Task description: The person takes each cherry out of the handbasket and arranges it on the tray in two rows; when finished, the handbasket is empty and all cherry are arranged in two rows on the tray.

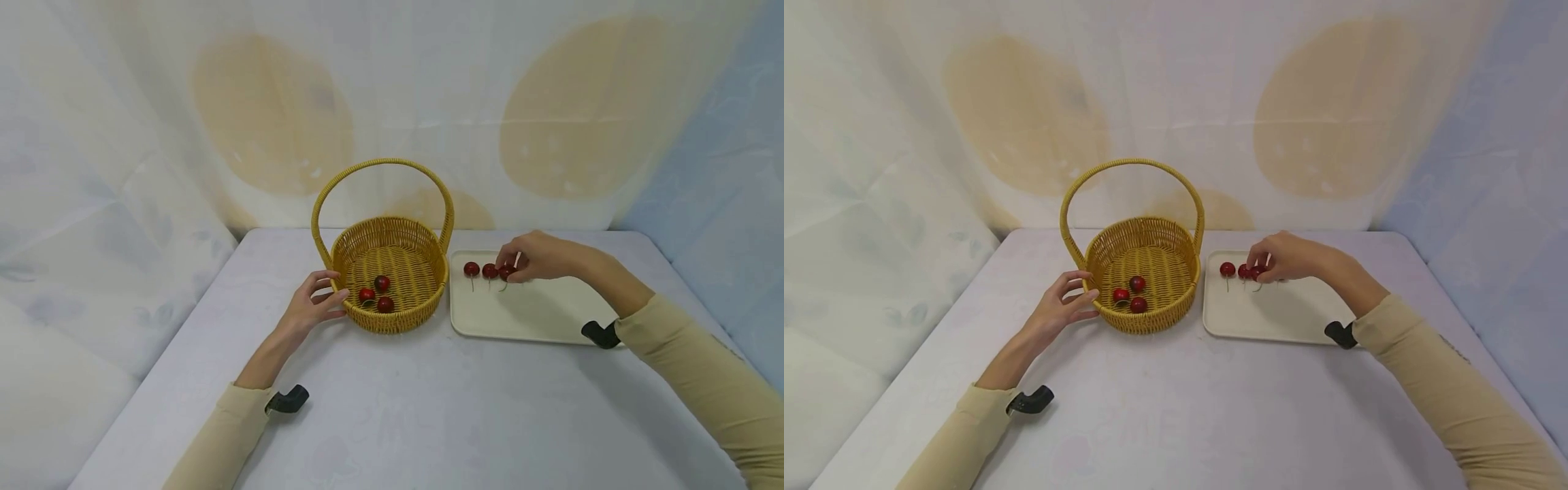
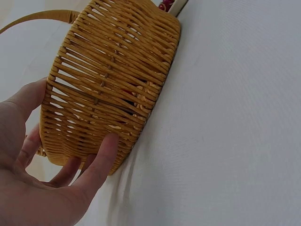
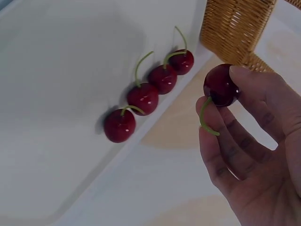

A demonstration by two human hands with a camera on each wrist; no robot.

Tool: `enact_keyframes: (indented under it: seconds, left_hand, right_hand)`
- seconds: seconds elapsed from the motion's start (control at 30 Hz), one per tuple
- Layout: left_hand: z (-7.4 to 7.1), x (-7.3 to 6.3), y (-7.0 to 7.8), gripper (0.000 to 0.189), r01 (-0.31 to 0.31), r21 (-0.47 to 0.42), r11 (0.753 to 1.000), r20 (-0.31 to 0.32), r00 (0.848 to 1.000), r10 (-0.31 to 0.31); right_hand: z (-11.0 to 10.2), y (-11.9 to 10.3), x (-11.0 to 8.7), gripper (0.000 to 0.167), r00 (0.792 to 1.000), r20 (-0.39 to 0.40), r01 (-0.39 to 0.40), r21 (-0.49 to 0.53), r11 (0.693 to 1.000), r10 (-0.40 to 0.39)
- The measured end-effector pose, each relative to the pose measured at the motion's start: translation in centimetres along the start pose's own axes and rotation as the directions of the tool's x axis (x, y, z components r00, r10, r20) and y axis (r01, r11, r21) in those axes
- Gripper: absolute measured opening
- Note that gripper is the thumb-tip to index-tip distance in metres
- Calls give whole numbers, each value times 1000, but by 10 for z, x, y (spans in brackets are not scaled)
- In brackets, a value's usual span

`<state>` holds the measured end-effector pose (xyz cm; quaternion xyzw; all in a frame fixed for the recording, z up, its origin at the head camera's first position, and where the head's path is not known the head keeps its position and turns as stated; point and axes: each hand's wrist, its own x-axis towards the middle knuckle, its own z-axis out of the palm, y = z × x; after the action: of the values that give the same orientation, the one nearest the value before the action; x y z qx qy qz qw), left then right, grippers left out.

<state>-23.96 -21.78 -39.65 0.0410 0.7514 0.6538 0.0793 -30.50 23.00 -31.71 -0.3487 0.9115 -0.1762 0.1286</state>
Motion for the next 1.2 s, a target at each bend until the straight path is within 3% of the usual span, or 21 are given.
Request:
enact_keyframes:
  seconds: [0.27, 0.57, 0.87, 1.2]
  left_hand:
    - [-4, 9, -17, 65, -20, 11, 1000, -17, 1000, 20]
    - [-3, 7, -17, 65, -34, 24, 999, -19, 999, 34]
    - [-4, 8, -16, 63, -18, 15, 1000, -14, 1000, 19]
    - [-5, 9, -18, 66, -13, 13, 1000, -15, 1000, 13]
  right_hand:
    - [14, 11, -1, 20, 1000, -8, -26, 64, 998, 26]
    - [34, 7, 10, 17, 999, -14, -37, -9, 999, 37]
    - [49, 3, 27, 15, 999, -51, -14, -20, 1000, 13]
    - [65, -8, 39, 19, 981, -136, -135, 32, 990, 138]
